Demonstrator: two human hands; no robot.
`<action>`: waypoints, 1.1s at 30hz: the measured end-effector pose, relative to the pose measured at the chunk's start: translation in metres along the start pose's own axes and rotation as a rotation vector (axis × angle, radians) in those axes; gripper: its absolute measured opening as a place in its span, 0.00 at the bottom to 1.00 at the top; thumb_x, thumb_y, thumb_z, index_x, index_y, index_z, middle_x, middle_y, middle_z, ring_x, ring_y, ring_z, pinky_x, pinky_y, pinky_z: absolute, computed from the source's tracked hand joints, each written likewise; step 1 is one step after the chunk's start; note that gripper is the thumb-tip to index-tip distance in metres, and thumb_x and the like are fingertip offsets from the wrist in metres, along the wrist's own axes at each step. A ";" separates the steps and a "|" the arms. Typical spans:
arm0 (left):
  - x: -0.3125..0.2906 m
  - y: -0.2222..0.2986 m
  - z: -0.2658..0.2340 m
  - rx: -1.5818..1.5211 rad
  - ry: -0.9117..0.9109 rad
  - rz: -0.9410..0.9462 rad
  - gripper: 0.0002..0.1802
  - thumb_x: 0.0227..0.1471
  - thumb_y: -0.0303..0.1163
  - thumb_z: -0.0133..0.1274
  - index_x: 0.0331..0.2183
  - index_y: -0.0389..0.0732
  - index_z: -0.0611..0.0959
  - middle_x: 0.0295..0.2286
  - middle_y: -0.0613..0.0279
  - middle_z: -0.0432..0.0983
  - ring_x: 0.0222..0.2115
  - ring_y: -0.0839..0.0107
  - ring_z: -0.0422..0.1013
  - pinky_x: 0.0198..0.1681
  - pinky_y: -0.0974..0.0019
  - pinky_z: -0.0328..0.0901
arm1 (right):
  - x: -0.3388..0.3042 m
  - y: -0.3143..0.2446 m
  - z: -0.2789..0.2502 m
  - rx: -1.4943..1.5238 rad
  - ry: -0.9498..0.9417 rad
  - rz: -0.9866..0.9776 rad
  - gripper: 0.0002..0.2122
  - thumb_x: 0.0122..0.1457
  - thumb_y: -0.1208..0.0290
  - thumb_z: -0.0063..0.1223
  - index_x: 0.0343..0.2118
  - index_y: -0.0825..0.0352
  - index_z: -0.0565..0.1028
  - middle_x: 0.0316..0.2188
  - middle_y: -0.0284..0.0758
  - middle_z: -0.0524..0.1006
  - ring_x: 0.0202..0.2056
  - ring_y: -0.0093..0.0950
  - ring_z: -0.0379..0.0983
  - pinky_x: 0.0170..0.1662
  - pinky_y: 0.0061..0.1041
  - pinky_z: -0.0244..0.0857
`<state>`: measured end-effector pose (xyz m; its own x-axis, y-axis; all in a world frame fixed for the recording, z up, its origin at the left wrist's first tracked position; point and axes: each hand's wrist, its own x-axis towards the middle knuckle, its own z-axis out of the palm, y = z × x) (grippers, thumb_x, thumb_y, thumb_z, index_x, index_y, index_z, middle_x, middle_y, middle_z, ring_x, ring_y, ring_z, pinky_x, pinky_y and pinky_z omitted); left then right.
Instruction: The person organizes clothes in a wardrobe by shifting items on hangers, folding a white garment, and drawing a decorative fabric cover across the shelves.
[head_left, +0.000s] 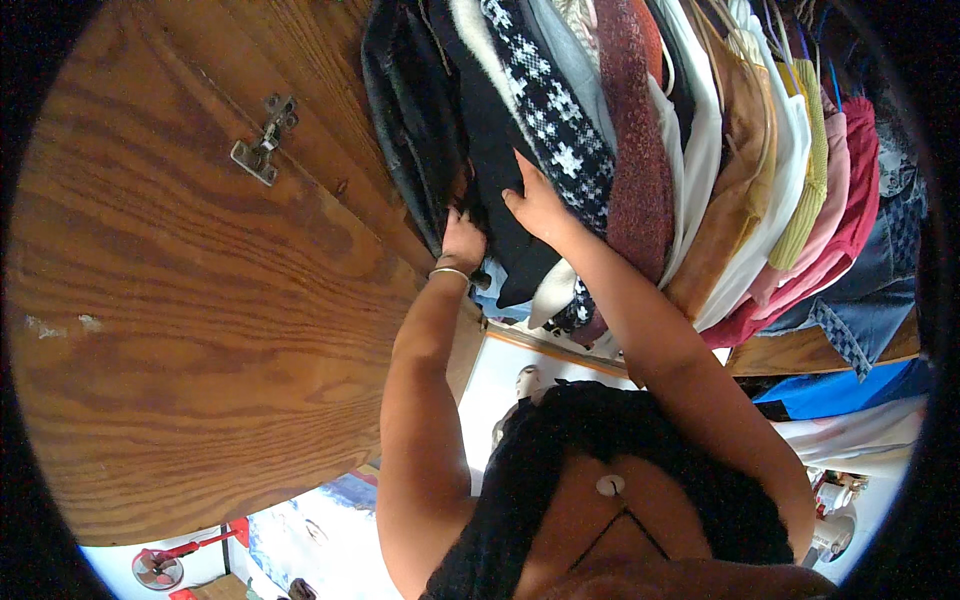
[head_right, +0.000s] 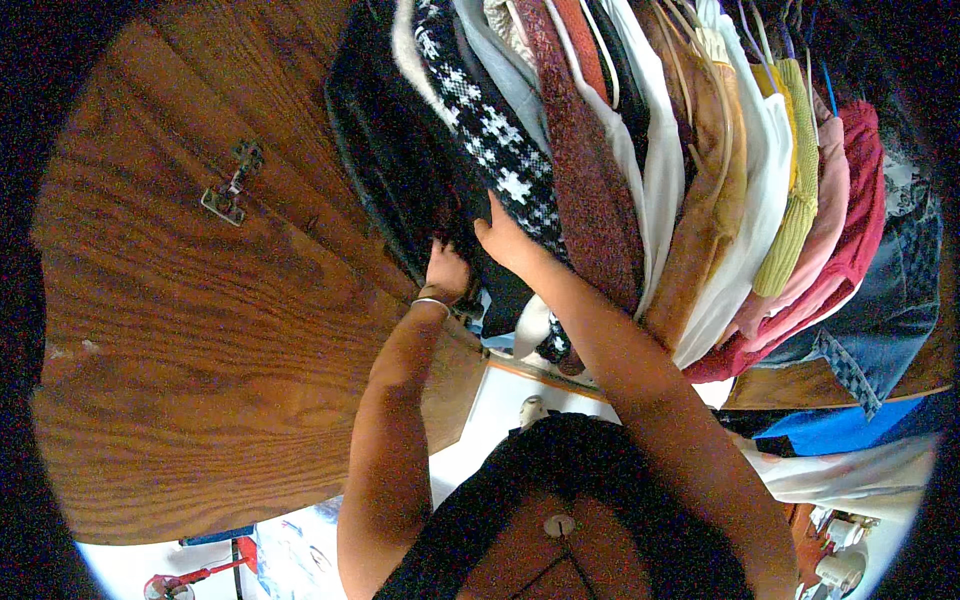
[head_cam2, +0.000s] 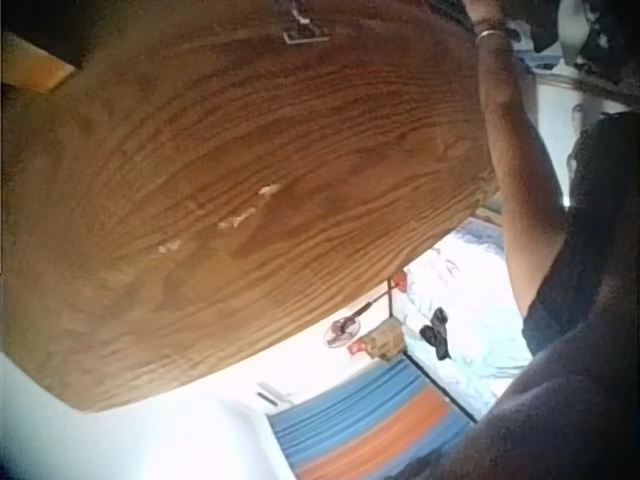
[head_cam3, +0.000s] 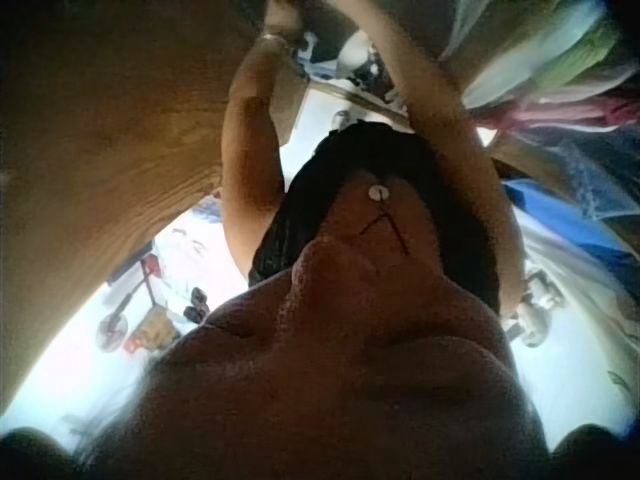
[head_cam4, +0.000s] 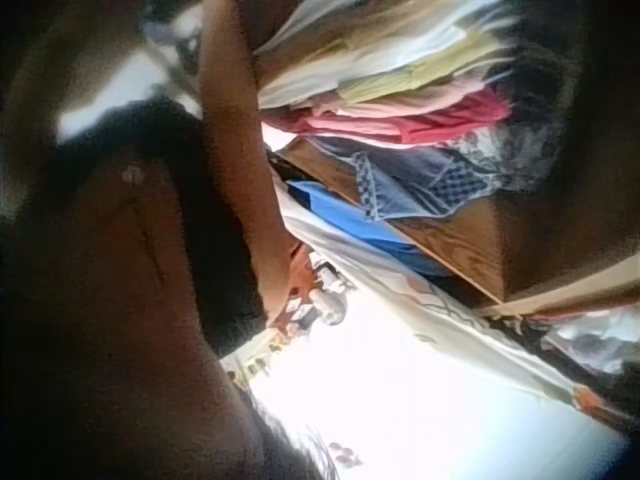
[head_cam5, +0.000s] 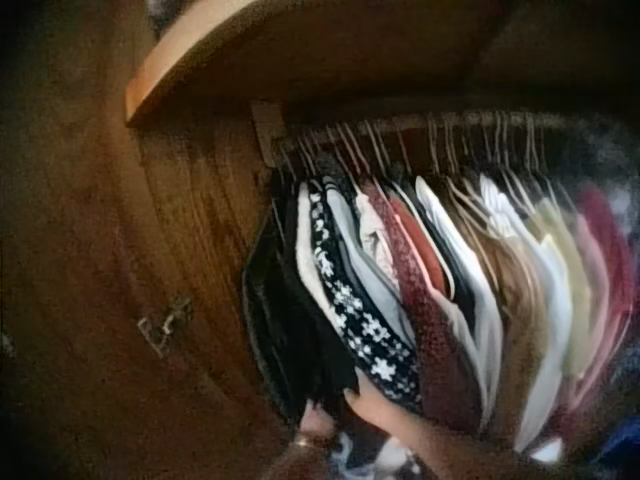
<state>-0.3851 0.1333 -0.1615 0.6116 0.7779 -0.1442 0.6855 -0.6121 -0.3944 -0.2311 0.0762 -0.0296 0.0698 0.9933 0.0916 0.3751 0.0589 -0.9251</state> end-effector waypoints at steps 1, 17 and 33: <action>-0.002 0.000 -0.002 0.002 -0.001 0.001 0.18 0.51 0.35 0.43 0.38 0.44 0.84 0.48 0.57 0.71 0.54 0.58 0.59 0.59 0.44 0.44 | 0.001 0.004 0.000 -0.011 0.007 -0.012 0.33 0.50 0.76 0.54 0.59 0.73 0.53 0.58 0.53 0.58 0.60 0.44 0.53 0.62 0.31 0.46; -0.035 0.019 -0.030 -0.186 0.323 -0.552 0.17 0.48 0.37 0.47 0.30 0.38 0.86 0.46 0.53 0.70 0.55 0.53 0.54 0.57 0.52 0.47 | 0.001 0.017 0.001 -0.033 0.018 -0.170 0.34 0.51 0.78 0.53 0.60 0.72 0.52 0.56 0.55 0.59 0.59 0.46 0.55 0.61 0.32 0.49; 0.035 0.011 -0.022 -0.772 0.311 -0.549 0.20 0.55 0.31 0.41 0.48 0.30 0.69 0.49 0.45 0.63 0.47 0.52 0.65 0.44 0.58 0.68 | 0.002 0.017 0.004 -0.030 -0.011 -0.188 0.34 0.50 0.79 0.51 0.60 0.73 0.51 0.56 0.55 0.59 0.58 0.47 0.55 0.61 0.33 0.48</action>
<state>-0.3473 0.1510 -0.1509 0.1332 0.9767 0.1685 0.9058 -0.1890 0.3793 -0.2280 0.0793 -0.0466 -0.0146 0.9661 0.2579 0.4081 0.2412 -0.8805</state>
